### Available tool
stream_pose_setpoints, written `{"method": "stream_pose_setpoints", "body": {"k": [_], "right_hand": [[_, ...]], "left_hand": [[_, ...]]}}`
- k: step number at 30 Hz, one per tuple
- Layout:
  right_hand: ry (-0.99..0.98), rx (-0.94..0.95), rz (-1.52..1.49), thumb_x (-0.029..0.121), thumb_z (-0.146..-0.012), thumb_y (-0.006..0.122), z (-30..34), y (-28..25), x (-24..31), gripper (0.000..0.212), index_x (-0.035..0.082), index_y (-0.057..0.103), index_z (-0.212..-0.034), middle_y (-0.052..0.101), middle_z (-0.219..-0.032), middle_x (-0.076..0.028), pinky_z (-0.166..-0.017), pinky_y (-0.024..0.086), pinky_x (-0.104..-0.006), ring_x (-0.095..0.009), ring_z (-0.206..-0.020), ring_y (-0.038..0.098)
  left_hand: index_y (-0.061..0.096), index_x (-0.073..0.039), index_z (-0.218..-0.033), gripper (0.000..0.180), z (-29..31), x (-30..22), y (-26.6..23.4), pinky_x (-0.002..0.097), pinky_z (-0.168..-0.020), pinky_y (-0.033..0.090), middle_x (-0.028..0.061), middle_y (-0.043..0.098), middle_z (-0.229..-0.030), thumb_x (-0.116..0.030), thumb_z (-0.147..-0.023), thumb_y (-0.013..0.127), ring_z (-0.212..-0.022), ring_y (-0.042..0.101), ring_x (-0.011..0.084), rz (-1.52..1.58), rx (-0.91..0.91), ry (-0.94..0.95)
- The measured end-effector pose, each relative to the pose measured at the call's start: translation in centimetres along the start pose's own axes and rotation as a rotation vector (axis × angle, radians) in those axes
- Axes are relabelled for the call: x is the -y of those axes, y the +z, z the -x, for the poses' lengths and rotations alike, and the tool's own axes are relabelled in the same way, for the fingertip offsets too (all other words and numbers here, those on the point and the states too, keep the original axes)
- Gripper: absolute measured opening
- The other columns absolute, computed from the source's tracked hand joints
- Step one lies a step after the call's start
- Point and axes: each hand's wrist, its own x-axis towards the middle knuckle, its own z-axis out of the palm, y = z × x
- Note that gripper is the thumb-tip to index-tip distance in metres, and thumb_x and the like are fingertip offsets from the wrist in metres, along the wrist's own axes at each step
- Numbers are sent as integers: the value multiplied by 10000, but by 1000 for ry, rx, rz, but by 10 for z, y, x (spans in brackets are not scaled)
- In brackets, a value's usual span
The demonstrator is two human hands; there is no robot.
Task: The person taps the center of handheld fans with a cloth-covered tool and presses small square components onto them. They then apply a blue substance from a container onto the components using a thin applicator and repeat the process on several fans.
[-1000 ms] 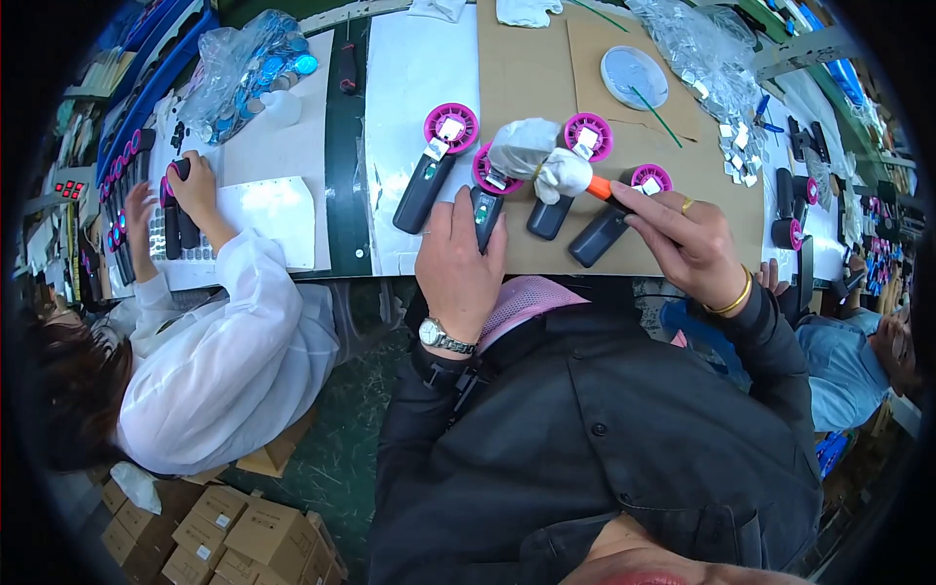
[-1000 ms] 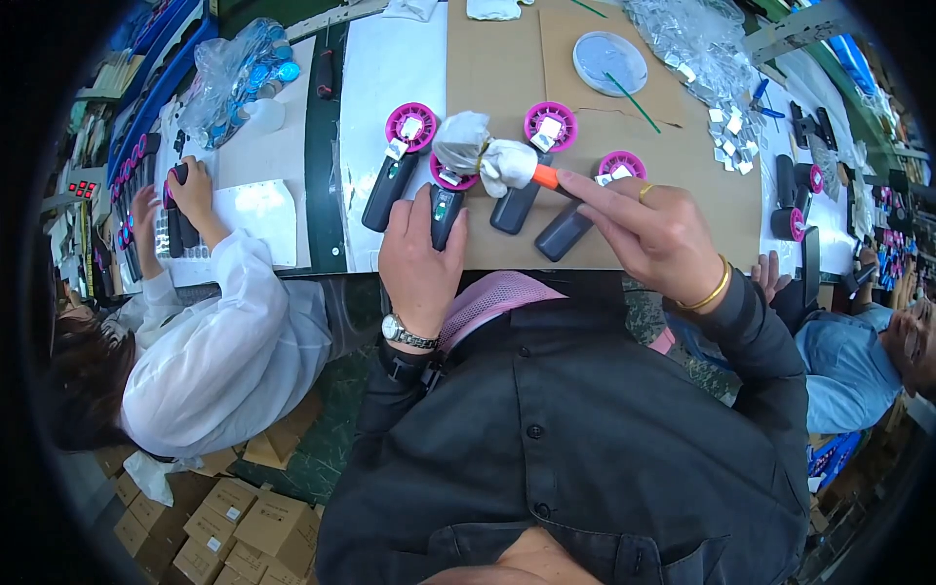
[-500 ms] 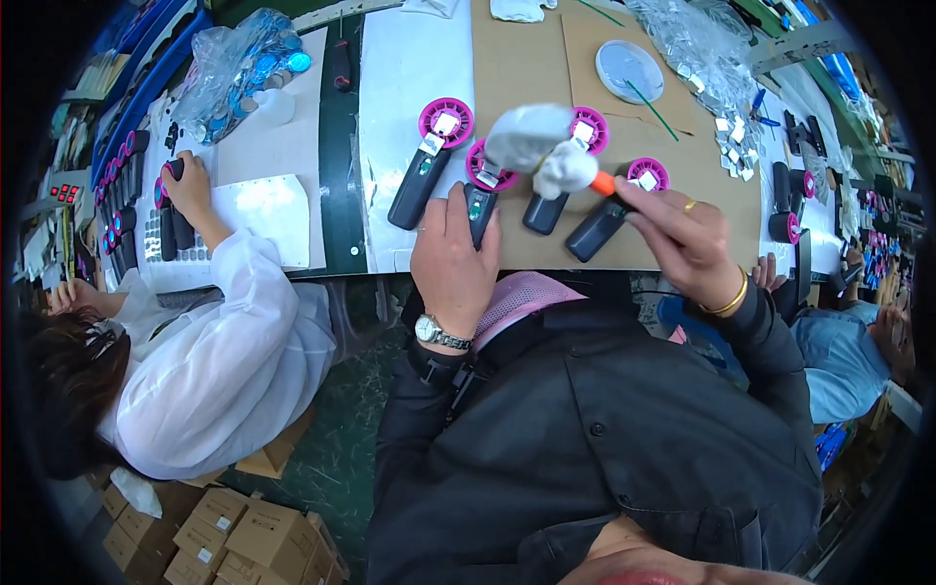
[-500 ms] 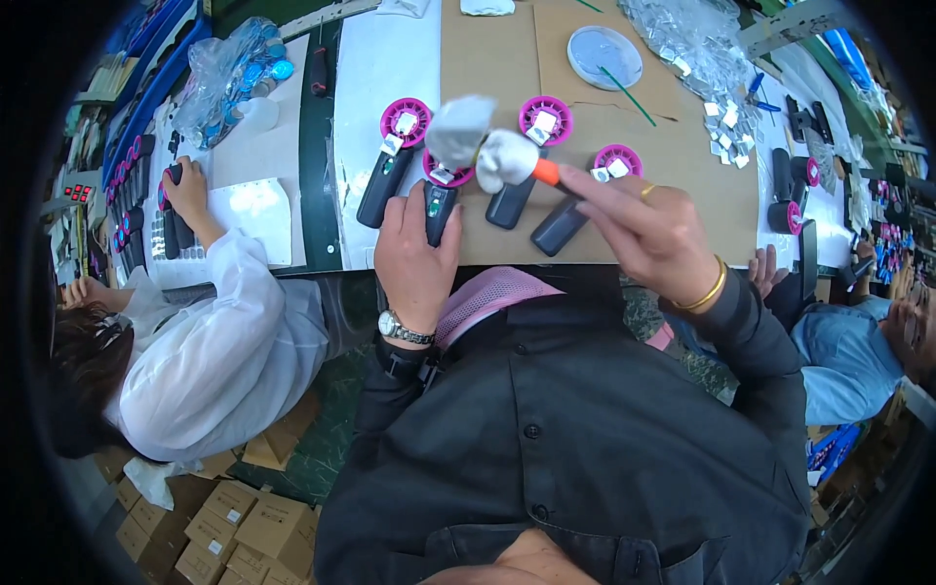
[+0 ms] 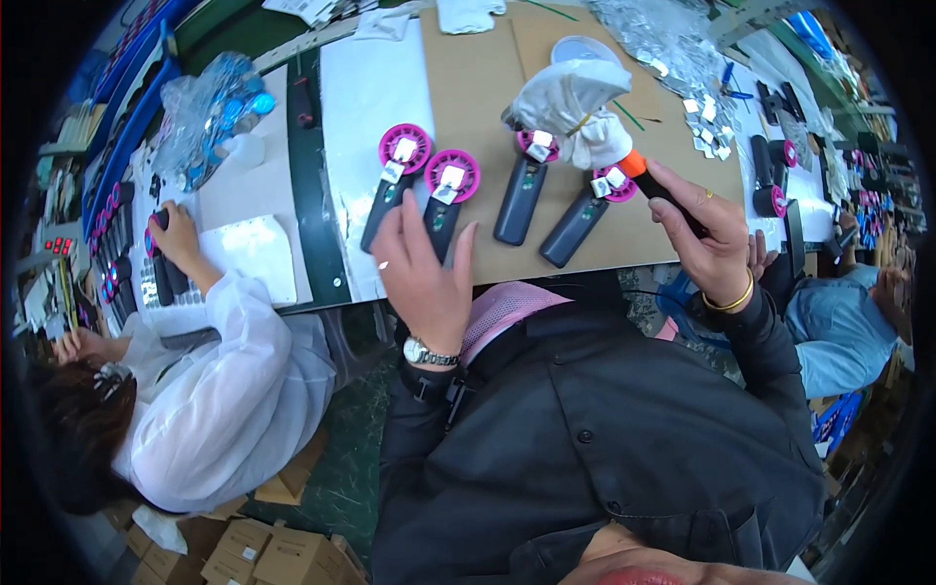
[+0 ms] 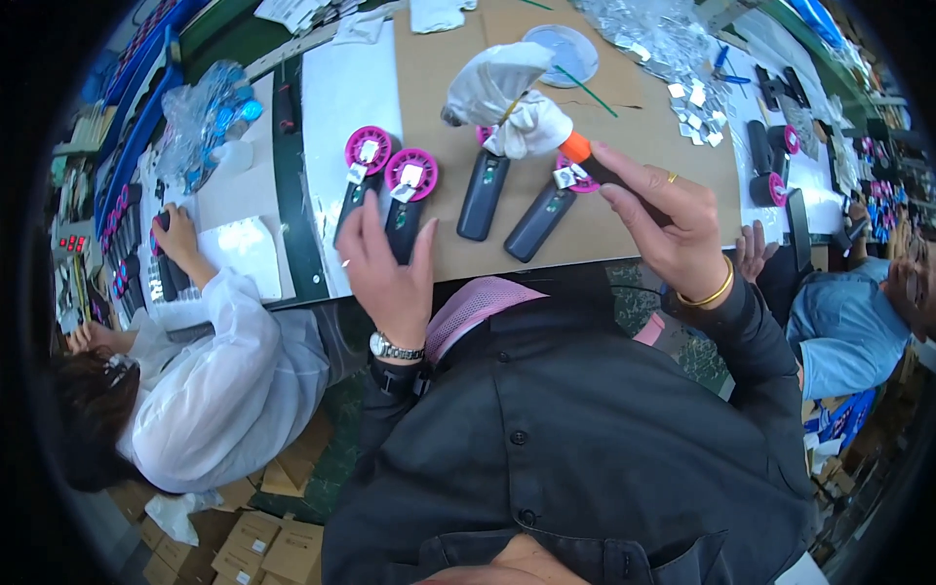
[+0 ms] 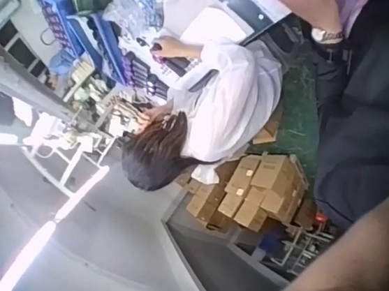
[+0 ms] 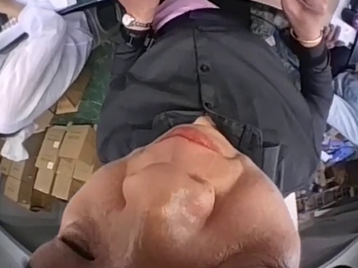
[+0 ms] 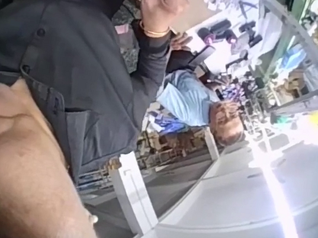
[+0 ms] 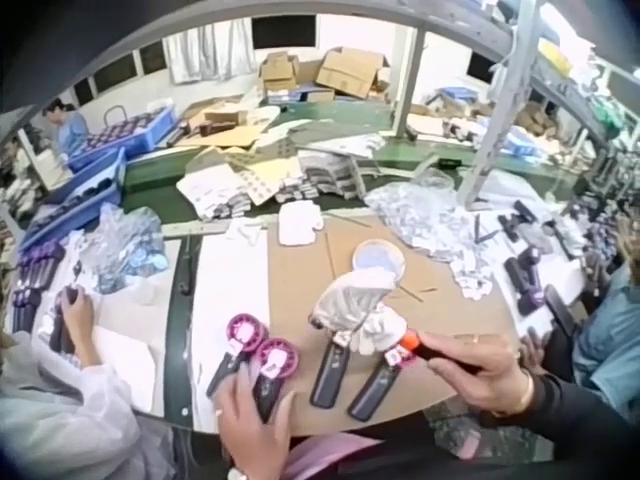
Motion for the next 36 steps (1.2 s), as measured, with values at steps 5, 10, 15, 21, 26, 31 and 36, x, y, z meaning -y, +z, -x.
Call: {"method": "stream_pose_setpoints", "body": {"k": [5,10,15,21,26,31,36], "right_hand": [[92,30,117,-85,-961,769,17,-22,-8,474,16,736,-1424,765,-917,-147,-671,507,-316,-181,-735,677],[12,33,145,-97,-944,771,26,-19,-19,495,20,736,-1424,731,-866,-152,-637,482,-340,-222,-698,653],[-21,79,185,-101,-925,776,19,-13,-24,508,25,742,-1415,710,-850,-149,-634,488,-353,-262,-694,649],[-30,53,275,-69,-928,793,18,-19,-17,498,45,749,-1411,696,-843,-143,-626,486,-362,-260,-675,635],[-114,113,334,-67,-926,797,20,-14,-33,525,44,735,-1435,690,-839,-150,-624,487,-362,-246,-667,631],[118,64,-17,-27,-1014,731,27,-16,-38,469,23,698,-1479,702,-840,-98,-534,440,-294,-144,-574,593],[622,9,-635,71,-1106,647,35,-28,-32,457,18,617,-1559,691,-847,-48,-449,371,-222,-60,-493,520]], "left_hand": [[678,26,-1350,546,-2,-13,9,421,-742,565,156,689,-1162,-264,-932,878,-913,697,331,146,-23,264],[673,26,-1340,527,-4,-48,28,401,-707,566,145,679,-1145,-274,-948,860,-875,699,319,192,175,178],[678,17,-1317,499,-5,-54,36,382,-676,568,130,658,-1087,-294,-960,838,-827,703,301,84,249,131],[690,8,-1286,455,-3,-52,42,385,-660,564,121,643,-1050,-282,-962,823,-786,701,292,60,260,120],[693,9,-1282,443,-6,-54,42,388,-654,562,121,643,-1055,-273,-964,818,-775,701,291,63,265,125],[705,6,-1271,429,-7,-57,43,401,-668,571,127,656,-1069,-274,-968,825,-793,711,316,64,284,102],[703,-5,-1286,464,-5,-53,41,412,-681,583,138,667,-1097,-320,-973,838,-812,730,339,74,269,86]]}}
